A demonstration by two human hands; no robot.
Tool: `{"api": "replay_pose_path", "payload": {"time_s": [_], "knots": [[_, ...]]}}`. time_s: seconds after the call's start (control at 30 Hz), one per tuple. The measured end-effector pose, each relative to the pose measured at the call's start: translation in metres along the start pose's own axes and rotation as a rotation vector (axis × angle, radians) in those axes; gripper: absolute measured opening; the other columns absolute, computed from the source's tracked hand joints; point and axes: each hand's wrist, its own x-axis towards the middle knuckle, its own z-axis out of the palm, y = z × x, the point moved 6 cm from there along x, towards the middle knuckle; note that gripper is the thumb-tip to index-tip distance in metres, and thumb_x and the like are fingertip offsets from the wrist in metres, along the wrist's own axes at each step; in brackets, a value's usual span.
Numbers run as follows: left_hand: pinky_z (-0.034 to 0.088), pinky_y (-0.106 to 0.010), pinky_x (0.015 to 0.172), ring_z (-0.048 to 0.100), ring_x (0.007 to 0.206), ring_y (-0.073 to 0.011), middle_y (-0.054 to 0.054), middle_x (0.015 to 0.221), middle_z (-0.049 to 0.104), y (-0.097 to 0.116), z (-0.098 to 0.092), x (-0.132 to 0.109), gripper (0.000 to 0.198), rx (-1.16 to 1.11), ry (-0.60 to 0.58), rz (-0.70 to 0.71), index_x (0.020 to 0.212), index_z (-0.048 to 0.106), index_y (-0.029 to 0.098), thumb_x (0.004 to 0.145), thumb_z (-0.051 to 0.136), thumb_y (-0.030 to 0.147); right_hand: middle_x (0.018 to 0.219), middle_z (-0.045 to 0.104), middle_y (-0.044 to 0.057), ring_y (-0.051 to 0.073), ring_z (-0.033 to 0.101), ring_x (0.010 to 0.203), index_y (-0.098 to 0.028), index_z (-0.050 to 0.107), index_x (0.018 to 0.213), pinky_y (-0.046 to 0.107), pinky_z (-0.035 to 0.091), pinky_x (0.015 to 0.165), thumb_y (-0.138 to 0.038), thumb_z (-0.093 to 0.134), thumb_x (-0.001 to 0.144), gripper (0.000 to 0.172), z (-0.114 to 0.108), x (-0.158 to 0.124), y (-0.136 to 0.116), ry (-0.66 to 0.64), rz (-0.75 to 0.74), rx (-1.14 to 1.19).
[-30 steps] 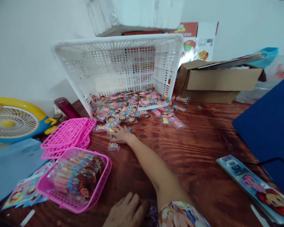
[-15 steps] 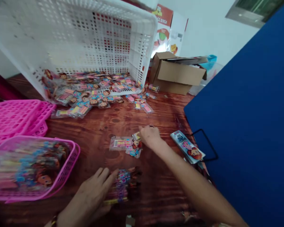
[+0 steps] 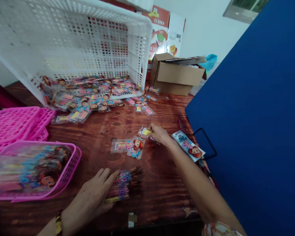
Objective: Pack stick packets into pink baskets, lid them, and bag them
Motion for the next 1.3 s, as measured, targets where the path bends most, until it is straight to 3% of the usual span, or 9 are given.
{"api": "replay_pose_path", "payload": {"time_s": [0.17, 0.27, 0.37, 0.57, 0.73, 0.83, 1.0, 1.2, 1.3], "knots": [[0.048, -0.043, 0.097, 0.047, 0.114, -0.0282, -0.009, 0.122, 0.051, 0.003, -0.004, 0.002, 0.078, -0.008, -0.016, -0.006, 0.139, 0.037, 0.02, 0.066, 0.063, 0.014, 0.111, 0.07, 0.004, 0.018, 0.064, 0.097, -0.019, 0.059, 0.118, 0.026, 0.046, 0.081, -0.028, 0.07, 0.081, 0.039, 0.0, -0.001, -0.071, -0.122, -0.313, 0.228], [0.047, -0.042, 0.099, 0.046, 0.115, -0.0276, -0.009, 0.123, 0.051, 0.002, -0.004, 0.002, 0.078, 0.003, -0.002, -0.015, 0.139, 0.037, 0.02, 0.066, 0.064, 0.015, 0.115, 0.068, 0.009, 0.024, 0.063, 0.103, -0.019, 0.062, 0.117, 0.033, 0.047, 0.086, -0.036, 0.072, 0.079, 0.043, 0.018, 0.008, -0.119, -0.213, -0.337, -0.05], [0.047, -0.042, 0.098, 0.046, 0.114, -0.0277, -0.009, 0.123, 0.05, 0.002, -0.004, 0.002, 0.078, 0.011, 0.011, -0.001, 0.139, 0.038, 0.019, 0.066, 0.066, 0.018, 0.128, 0.061, 0.015, 0.032, 0.056, 0.117, -0.02, 0.063, 0.118, 0.045, 0.043, 0.096, -0.036, 0.076, 0.075, 0.048, 0.028, 0.015, -0.143, -0.202, -0.313, -0.263], [0.048, -0.04, 0.096, 0.048, 0.113, -0.0274, -0.009, 0.121, 0.05, 0.003, -0.006, 0.001, 0.081, 0.029, 0.062, 0.032, 0.14, 0.032, 0.017, 0.068, 0.068, 0.019, 0.109, 0.069, 0.01, 0.028, 0.06, 0.109, -0.02, 0.058, 0.119, 0.048, 0.034, 0.103, -0.027, 0.059, 0.089, 0.031, 0.02, -0.007, -0.148, -0.129, -0.393, -0.228], [0.044, -0.041, 0.098, 0.049, 0.115, -0.0278, -0.011, 0.122, 0.052, 0.002, -0.008, -0.001, 0.067, 0.026, 0.097, 0.079, 0.128, 0.038, 0.016, 0.071, 0.072, 0.024, 0.114, 0.067, 0.007, 0.024, 0.063, 0.1, -0.022, 0.054, 0.12, 0.031, 0.044, 0.084, -0.039, 0.056, 0.091, 0.034, 0.016, -0.048, -0.15, -0.054, -0.376, -0.077], [0.043, -0.043, 0.097, 0.05, 0.11, -0.0276, -0.009, 0.115, 0.055, 0.004, -0.012, -0.003, 0.053, 0.063, 0.117, 0.08, 0.116, 0.043, 0.017, 0.074, 0.072, 0.029, 0.114, 0.065, 0.01, 0.022, 0.063, 0.099, -0.018, 0.059, 0.112, 0.03, 0.045, 0.081, -0.025, 0.05, 0.093, 0.022, 0.027, -0.071, -0.157, -0.118, -0.434, -0.073], [0.041, -0.044, 0.094, 0.047, 0.109, -0.0276, -0.008, 0.118, 0.054, 0.008, -0.018, -0.008, 0.05, 0.101, 0.171, 0.052, 0.111, 0.047, 0.02, 0.073, 0.075, 0.036, 0.109, 0.069, 0.01, 0.019, 0.064, 0.097, -0.015, 0.063, 0.108, 0.028, 0.046, 0.083, -0.014, 0.042, 0.094, 0.026, 0.033, -0.096, -0.164, -0.305, -0.556, 0.069], [0.022, -0.053, 0.114, 0.017, 0.141, -0.0377, -0.014, 0.15, 0.028, 0.007, -0.018, -0.015, 0.065, 0.076, 0.344, 0.112, 0.113, 0.052, 0.019, 0.06, 0.083, 0.042, 0.1, 0.072, 0.009, 0.018, 0.065, 0.09, -0.017, 0.069, 0.105, 0.027, 0.046, 0.081, -0.013, 0.04, 0.093, 0.032, 0.045, -0.101, -0.16, -0.254, -0.596, 0.264], [0.034, -0.047, 0.108, 0.037, 0.129, -0.0329, -0.015, 0.144, 0.037, 0.004, -0.016, -0.011, 0.07, 0.11, 0.267, 0.122, 0.116, 0.05, 0.017, 0.062, 0.082, 0.049, 0.099, 0.07, 0.01, 0.02, 0.064, 0.091, -0.017, 0.071, 0.099, 0.03, 0.047, 0.084, -0.017, 0.039, 0.092, 0.033, 0.054, -0.098, -0.162, -0.184, -0.647, 0.295]]}}
